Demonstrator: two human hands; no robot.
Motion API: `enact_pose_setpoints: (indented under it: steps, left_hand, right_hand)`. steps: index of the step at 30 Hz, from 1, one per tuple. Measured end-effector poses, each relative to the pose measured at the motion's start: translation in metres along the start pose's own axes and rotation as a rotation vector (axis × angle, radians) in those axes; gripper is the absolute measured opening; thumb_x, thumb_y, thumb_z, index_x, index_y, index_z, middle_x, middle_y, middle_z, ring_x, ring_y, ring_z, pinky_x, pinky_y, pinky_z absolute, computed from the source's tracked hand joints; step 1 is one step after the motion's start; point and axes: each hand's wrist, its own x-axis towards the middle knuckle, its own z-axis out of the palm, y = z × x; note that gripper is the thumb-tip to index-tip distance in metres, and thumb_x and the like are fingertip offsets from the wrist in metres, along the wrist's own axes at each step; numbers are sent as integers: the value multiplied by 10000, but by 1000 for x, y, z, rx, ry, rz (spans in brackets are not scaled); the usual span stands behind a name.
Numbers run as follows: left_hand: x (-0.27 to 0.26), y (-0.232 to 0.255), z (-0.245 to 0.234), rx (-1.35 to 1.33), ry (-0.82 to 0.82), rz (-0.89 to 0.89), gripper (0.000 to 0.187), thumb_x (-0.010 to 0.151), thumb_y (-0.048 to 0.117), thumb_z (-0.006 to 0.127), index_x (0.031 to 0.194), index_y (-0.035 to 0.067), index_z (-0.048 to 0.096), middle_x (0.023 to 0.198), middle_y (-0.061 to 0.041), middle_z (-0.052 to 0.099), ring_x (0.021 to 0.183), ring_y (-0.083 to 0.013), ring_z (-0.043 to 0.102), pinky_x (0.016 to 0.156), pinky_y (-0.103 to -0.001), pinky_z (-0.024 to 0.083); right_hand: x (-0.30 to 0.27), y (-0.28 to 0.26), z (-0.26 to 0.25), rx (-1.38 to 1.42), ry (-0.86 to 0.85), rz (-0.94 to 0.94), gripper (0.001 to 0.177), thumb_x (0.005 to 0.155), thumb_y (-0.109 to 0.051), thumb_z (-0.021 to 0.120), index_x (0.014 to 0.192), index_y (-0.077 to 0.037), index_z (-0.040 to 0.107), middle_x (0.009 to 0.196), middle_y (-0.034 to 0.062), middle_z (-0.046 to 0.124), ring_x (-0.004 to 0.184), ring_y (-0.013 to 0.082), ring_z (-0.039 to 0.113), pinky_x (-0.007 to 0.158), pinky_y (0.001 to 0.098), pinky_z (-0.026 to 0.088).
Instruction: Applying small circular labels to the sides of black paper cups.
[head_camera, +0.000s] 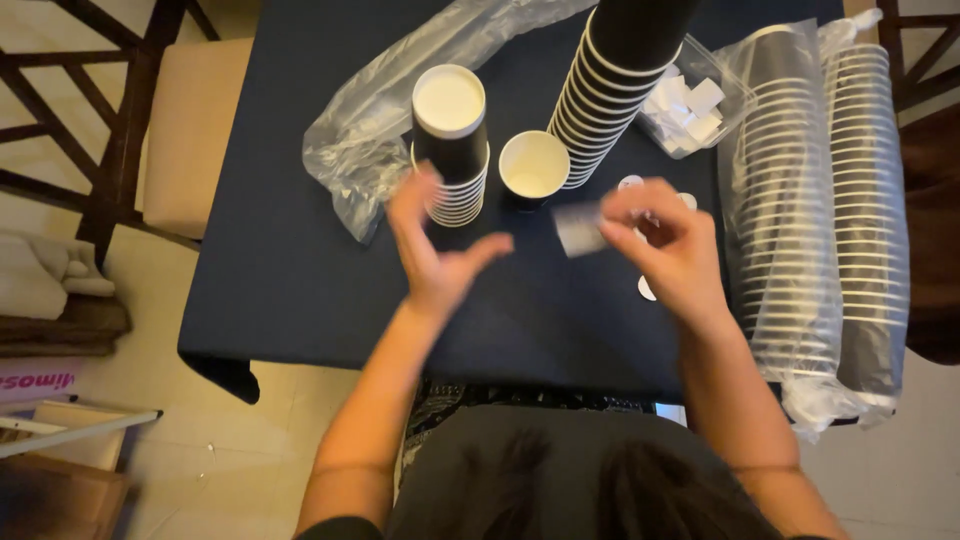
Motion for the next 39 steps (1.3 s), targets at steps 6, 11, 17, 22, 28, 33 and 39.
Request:
enact_pose_setpoints:
  steps: [6, 11, 17, 22, 28, 33, 39]
  left_hand:
    - [31, -39, 30, 11, -134, -638, 1115, 603, 242, 1009, 1502, 200, 350, 1559, -105, 509, 1452, -326, 508, 1145, -442, 440]
    - [10, -58, 28, 92, -238, -611, 1022, 635, 306, 876, 1499, 62, 386, 1484, -164, 517, 1352, -374, 561, 1060, -446, 468]
    - [13, -56, 1, 35, -356, -573, 1091, 555, 294, 953, 1461, 40, 400, 1411, -185, 580, 1313, -312, 580, 1048, -397, 480]
    - [0, -41, -3, -92, -349, -534, 1166, 672, 322, 966, 1561, 69, 254, 1591, -176, 402, 1469, -294, 422, 1208, -388, 340]
    - [-65, 35, 28, -351, 124, -83, 673, 805, 479, 822, 1187, 30, 497, 1028, -166, 666, 996, -301, 664, 974, -429, 518]
    - [-62, 80, 59, -808, -249, -820, 810, 735, 319, 925, 1370, -33, 565, 1335, -200, 639, 1247, -257, 581, 1121, -457, 471]
    - [-125, 38, 102, -793, -395, -1001, 870, 714, 76, 935, 1437, -53, 469, 1387, -230, 590, 1320, -301, 548, 1093, -516, 457]
  right_hand:
    - [72, -69, 71, -230, -187, -317, 869, 963, -294, 865, 1577, -31, 310, 1620, 149, 412, 1514, 288, 442, 1304, 416, 348]
    - [126, -4, 133, -387, -100, -425, 1062, 819, -247, 956, 1602, -98, 254, 1638, 133, 392, 1517, 334, 444, 1300, 413, 344]
    - [117, -63, 96, -152, -198, -483, 671, 893, -168, 852, 1416, -116, 434, 1573, 61, 434, 1353, 268, 494, 1232, 415, 384]
    - [62, -87, 25, 8, 96, -484, 595, 877, -202, 902, 1314, -62, 524, 1317, 105, 593, 1274, 238, 618, 1184, 364, 512]
    - [-24, 10, 17, 358, 423, -473, 1139, 765, -210, 816, 1638, -482, 135, 1274, 348, 535, 1124, 436, 587, 960, 591, 582]
    - [-76, 71, 54, 605, 297, -97, 1315, 639, 30, 957, 1517, -382, 69, 1253, 208, 563, 1135, 281, 652, 955, 345, 601]
    - [-114, 104, 38, 562, 409, 78, 1365, 607, 174, 906, 1512, -391, 54, 1258, 177, 543, 1104, 292, 675, 927, 393, 645]
